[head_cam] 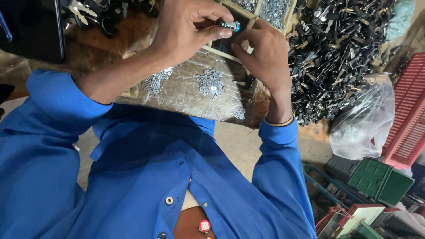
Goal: The person sits at a workbench assembling lock cylinders. They hold a lock body in one hand, pick small metal pins and springs from a compartment tray, insert the parts into the cylinder, and set finished cylinders into the tray, repeating the cycle.
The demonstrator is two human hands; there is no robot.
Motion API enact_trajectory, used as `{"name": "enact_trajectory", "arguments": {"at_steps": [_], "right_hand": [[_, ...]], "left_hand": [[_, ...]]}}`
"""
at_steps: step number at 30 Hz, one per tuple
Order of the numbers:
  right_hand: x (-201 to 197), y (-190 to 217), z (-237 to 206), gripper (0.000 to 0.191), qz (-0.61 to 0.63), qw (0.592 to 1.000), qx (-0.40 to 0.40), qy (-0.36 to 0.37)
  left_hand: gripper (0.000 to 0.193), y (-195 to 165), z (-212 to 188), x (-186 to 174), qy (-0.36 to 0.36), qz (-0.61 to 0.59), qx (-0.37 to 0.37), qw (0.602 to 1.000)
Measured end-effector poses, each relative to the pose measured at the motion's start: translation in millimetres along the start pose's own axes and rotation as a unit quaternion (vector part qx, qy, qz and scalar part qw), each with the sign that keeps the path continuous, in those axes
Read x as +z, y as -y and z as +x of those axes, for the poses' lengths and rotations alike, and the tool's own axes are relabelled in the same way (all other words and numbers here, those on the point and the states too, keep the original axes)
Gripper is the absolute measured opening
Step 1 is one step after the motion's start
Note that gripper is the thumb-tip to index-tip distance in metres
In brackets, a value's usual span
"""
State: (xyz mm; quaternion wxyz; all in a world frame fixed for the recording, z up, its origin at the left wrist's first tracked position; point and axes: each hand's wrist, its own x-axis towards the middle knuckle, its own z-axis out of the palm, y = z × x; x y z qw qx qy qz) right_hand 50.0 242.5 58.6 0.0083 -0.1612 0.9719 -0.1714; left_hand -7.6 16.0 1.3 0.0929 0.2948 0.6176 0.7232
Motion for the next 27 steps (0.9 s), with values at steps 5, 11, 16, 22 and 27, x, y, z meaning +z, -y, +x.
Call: {"name": "enact_trajectory", "arguments": {"at_steps": [5, 11, 16, 22, 27], "right_hand": [[5.9, -8.1, 4.7, 0.014, 0.106, 0.993, 0.026, -0.051], [12.0, -14.4, 10.9, 0.020, 0.122, 0.985, 0.004, -0.125], [18.5, -18.9, 9.6, 0.015, 0.136, 0.980, -0.004, -0.145], [31.2, -17.4, 7.0, 0.005, 0.494, 0.849, 0.037, -0.181], [33.2, -5.0, 1.9, 0.007, 0.520, 0.844, 0.028, -0.128]], "left_hand": [[0.021, -5.7, 0.3, -1.7, -0.013, 0.056, -0.001, 0.998], [0.018, -8.4, -0.6, -4.1, -0.015, 0.017, 0.014, 1.000], [0.022, -4.8, 1.9, -3.4, -0.019, 0.020, 0.004, 1.000], [0.020, -2.3, 0.0, -1.7, -0.025, 0.055, 0.017, 0.998], [0.021, 0.6, -2.1, -0.9, -0.024, 0.022, 0.016, 0.999]]}}
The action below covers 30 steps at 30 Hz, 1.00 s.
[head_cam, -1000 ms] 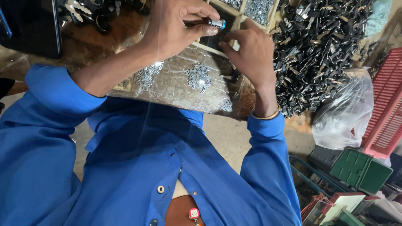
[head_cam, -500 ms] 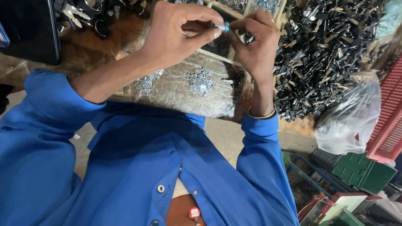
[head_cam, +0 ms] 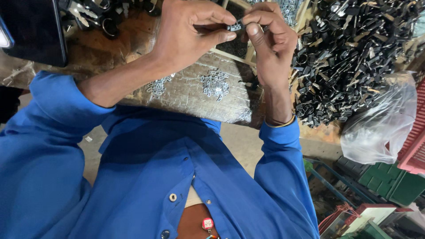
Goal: The person sits at a workbench assembling lock cylinders. They hold a lock body in one hand, pick small metal pins and springs from a compartment tray, insert the parts into the cylinder, and set finished cylinders into the tray, repeating the cycle.
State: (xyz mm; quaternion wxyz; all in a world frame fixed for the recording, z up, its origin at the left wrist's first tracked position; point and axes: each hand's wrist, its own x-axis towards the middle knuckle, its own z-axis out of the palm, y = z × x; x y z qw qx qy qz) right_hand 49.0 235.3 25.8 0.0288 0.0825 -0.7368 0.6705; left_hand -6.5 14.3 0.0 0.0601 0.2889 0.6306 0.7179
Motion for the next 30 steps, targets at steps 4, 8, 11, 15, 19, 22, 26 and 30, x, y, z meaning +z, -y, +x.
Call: {"name": "enact_trajectory", "arguments": {"at_steps": [4, 8, 11, 15, 19, 22, 26, 30], "right_hand": [[5.5, 2.7, 0.5, 0.009, -0.057, 0.998, -0.002, -0.012], [10.4, 4.3, 1.4, 0.009, -0.101, 0.994, -0.028, -0.015], [11.0, 6.7, 0.7, 0.009, -0.150, 0.987, -0.053, -0.009], [6.4, 6.6, 1.8, 0.012, -0.219, 0.970, -0.105, -0.014], [5.4, 0.2, 2.3, 0.009, -0.061, 0.997, 0.004, -0.051], [6.1, -2.1, 0.6, 0.010, -0.029, 1.000, 0.001, -0.010], [8.4, -1.9, -1.6, 0.010, -0.064, 0.998, -0.012, 0.003], [12.8, -0.7, -2.5, 0.010, -0.075, 0.997, -0.020, -0.005]], "left_hand": [[0.021, 3.1, -2.3, 0.8, 0.015, -0.030, -0.031, 0.999], [0.019, 6.5, -4.4, 0.3, 0.012, -0.004, -0.014, 1.000], [0.018, 8.9, -4.8, 0.9, 0.005, -0.028, -0.004, 1.000], [0.017, 10.9, -4.9, 2.3, 0.001, -0.017, -0.010, 1.000], [0.018, 12.3, -5.8, 1.8, 0.007, -0.009, -0.020, 1.000], [0.019, 13.9, -6.2, 1.3, 0.011, -0.028, -0.021, 0.999], [0.018, 15.6, -6.7, 1.0, 0.020, -0.018, -0.008, 1.000], [0.019, 13.5, -6.8, 0.7, 0.017, -0.026, -0.009, 0.999]]}}
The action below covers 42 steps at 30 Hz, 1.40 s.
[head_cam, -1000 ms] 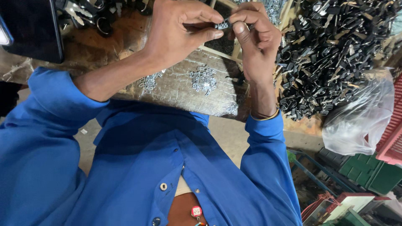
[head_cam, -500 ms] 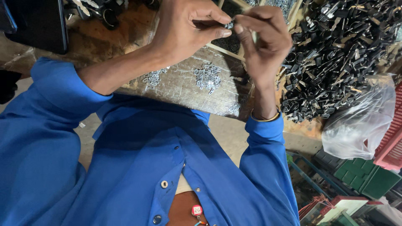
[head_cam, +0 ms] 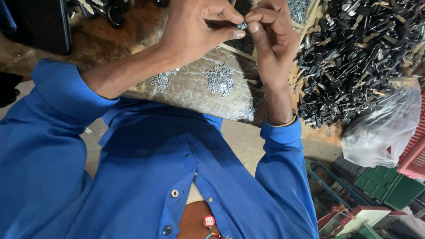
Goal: The person sits at a workbench assembling lock cylinders. They hold a lock body in one hand, pick small metal pins and springs from a compartment tray, insert the parts into the cylinder, and set finished cylinders into the tray, repeating the cycle.
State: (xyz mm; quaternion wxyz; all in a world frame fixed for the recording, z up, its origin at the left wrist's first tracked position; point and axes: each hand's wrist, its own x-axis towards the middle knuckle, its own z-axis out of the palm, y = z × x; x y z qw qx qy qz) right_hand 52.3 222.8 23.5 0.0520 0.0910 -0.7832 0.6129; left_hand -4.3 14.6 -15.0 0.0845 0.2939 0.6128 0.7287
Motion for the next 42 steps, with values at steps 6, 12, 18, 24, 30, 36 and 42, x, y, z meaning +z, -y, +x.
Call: {"name": "enact_trajectory", "arguments": {"at_steps": [6, 12, 18, 24, 30, 36, 42], "right_hand": [[-3.3, 12.0, 2.8, 0.019, -0.136, 0.987, -0.076, 0.024], [-21.9, 27.3, 14.5, 0.019, -0.142, 0.981, 0.120, -0.055], [-22.3, 19.3, 9.1, 0.019, -0.454, 0.882, -0.086, 0.087], [-28.9, 19.2, 7.7, 0.008, -0.388, 0.919, -0.055, 0.043], [-20.5, 23.2, 9.6, 0.008, -0.242, 0.967, 0.075, -0.026], [-8.2, 16.7, 3.3, 0.006, -0.056, 0.997, -0.034, 0.033], [-3.2, 18.1, 3.9, 0.007, -0.161, 0.985, -0.053, 0.016]], "left_hand": [[0.017, -4.1, -0.1, 1.4, -0.004, 0.019, -0.026, 0.999], [0.019, 0.0, 0.9, 1.9, -0.009, 0.018, 0.002, 1.000], [0.019, -1.9, 4.1, 2.5, -0.021, 0.030, 0.010, 0.999], [0.018, -9.0, 7.4, 0.5, -0.021, 0.064, 0.020, 0.998], [0.018, -10.3, 6.5, 0.0, -0.013, 0.063, 0.011, 0.998], [0.018, -9.3, 4.6, 0.9, -0.010, 0.048, -0.009, 0.999], [0.018, -10.6, 3.7, 1.9, -0.007, 0.004, -0.017, 1.000]]}}
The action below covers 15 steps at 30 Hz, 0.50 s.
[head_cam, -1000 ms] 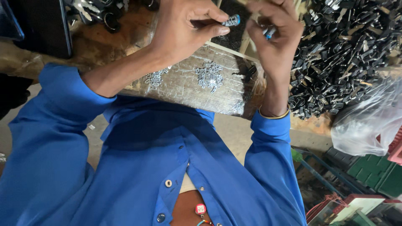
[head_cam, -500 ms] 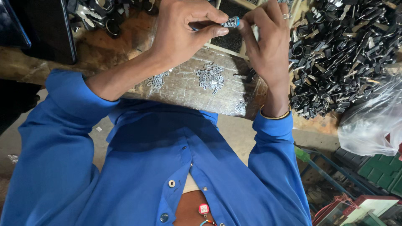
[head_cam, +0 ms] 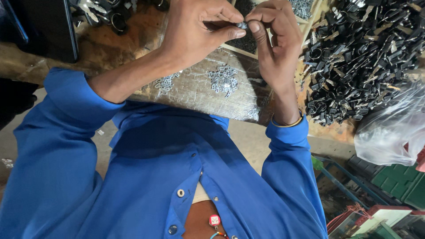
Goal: The person sits at a workbench assembling lock cylinders. They hold a lock body in one hand, pick small metal pins and springs from a compartment tray, insert the parts into the cylinder, and set finished cylinders into the tray, repeating the cycle.
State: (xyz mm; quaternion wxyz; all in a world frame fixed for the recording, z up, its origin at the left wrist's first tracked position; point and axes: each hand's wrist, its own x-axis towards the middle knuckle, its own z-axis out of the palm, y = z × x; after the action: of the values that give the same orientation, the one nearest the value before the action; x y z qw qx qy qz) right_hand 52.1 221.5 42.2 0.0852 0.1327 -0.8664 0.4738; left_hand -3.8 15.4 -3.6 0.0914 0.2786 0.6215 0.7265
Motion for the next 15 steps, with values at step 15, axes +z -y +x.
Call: {"name": "enact_trajectory", "arguments": {"at_steps": [15], "right_hand": [[-1.7, -9.7, 0.7, 0.007, 0.150, 0.987, 0.038, -0.052]], "left_hand": [[0.020, 12.0, -4.3, -1.0, 0.003, 0.034, 0.057, 0.998]]}}
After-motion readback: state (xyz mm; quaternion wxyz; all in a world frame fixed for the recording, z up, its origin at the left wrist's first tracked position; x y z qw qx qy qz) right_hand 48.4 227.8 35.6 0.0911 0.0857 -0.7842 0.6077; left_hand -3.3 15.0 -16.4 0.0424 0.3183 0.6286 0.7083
